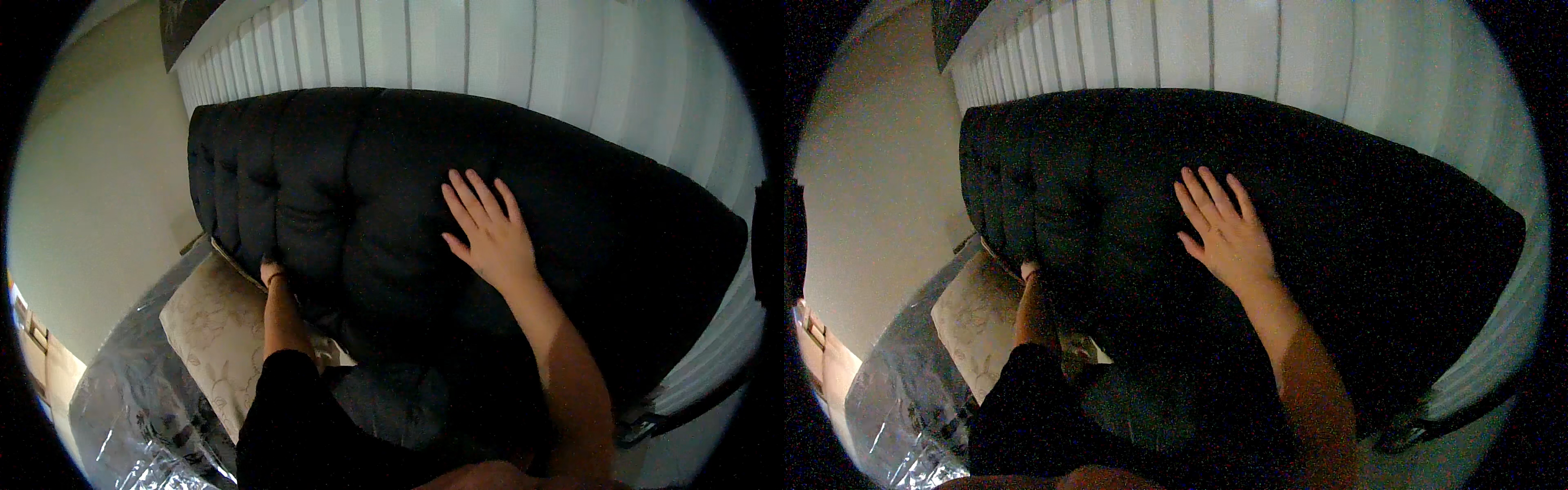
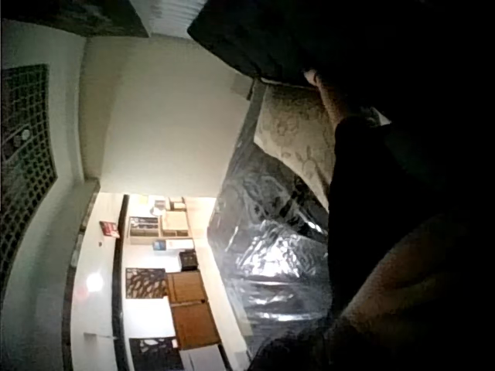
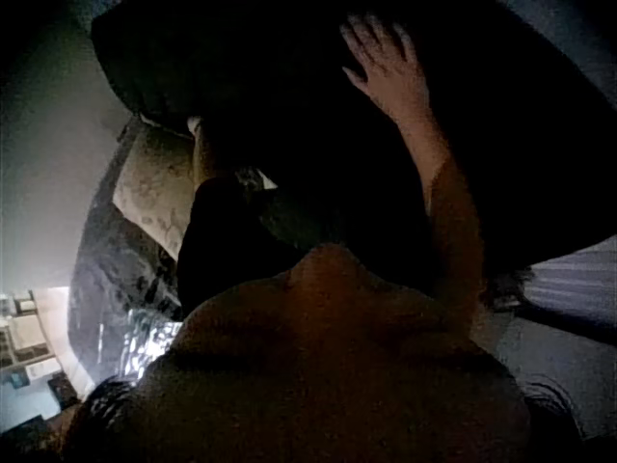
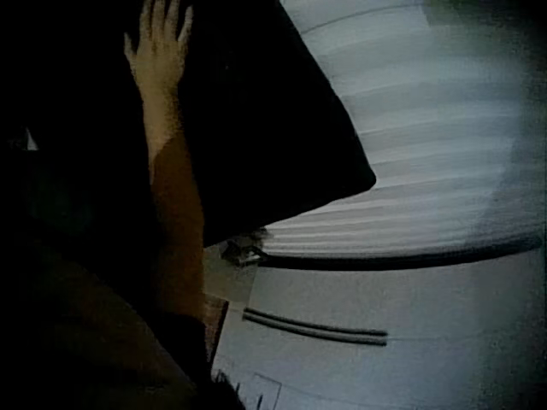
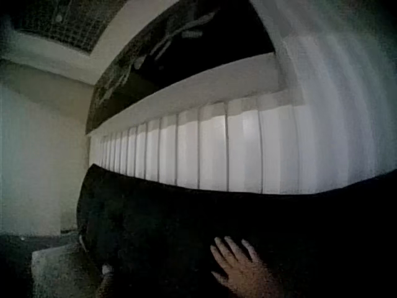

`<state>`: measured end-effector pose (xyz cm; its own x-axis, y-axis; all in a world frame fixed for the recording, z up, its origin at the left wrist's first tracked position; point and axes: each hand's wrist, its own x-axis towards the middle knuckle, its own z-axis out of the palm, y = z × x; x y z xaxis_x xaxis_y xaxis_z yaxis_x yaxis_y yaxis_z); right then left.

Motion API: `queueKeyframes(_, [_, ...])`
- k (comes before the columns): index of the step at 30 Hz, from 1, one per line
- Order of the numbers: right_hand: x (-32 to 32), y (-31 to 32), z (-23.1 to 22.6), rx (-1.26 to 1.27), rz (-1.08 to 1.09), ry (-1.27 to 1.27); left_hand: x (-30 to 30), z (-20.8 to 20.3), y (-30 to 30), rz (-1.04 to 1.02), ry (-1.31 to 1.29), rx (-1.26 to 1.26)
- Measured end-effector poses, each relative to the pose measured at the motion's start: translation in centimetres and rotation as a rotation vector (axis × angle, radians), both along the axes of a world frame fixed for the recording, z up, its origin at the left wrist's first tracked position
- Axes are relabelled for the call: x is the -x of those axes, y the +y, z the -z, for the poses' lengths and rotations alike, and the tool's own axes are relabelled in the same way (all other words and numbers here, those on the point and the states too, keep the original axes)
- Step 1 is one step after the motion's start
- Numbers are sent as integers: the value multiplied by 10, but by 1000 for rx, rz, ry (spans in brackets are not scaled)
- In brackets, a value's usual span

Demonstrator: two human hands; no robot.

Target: The person wipes a white paneled wall, a dark upholstered headboard, and a bedside table using a dark cloth. The person moves the cloth across the surfaces in a repetitive wiping motion.

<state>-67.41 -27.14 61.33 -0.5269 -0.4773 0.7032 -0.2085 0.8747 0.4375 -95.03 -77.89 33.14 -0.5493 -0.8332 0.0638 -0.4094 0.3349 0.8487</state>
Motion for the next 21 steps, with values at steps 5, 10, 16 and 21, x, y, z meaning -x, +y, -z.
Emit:
queueKeyframes(5, [8, 3, 11, -13, 28, -11, -36, -158, 88, 168, 163, 45])
queueKeyframes(10, [1, -6, 8, 8, -1, -16, -46, -264, 126, 266, 360, 240])
queueKeyframes(16, [-61, -11, 56, 173, -382, -158, -73, -256, 170, 514, 839, 400])
queueKeyframes(21, [-168, 26, 81, 494, -412, -105, -151, -236, 286, 779, 942, 531])
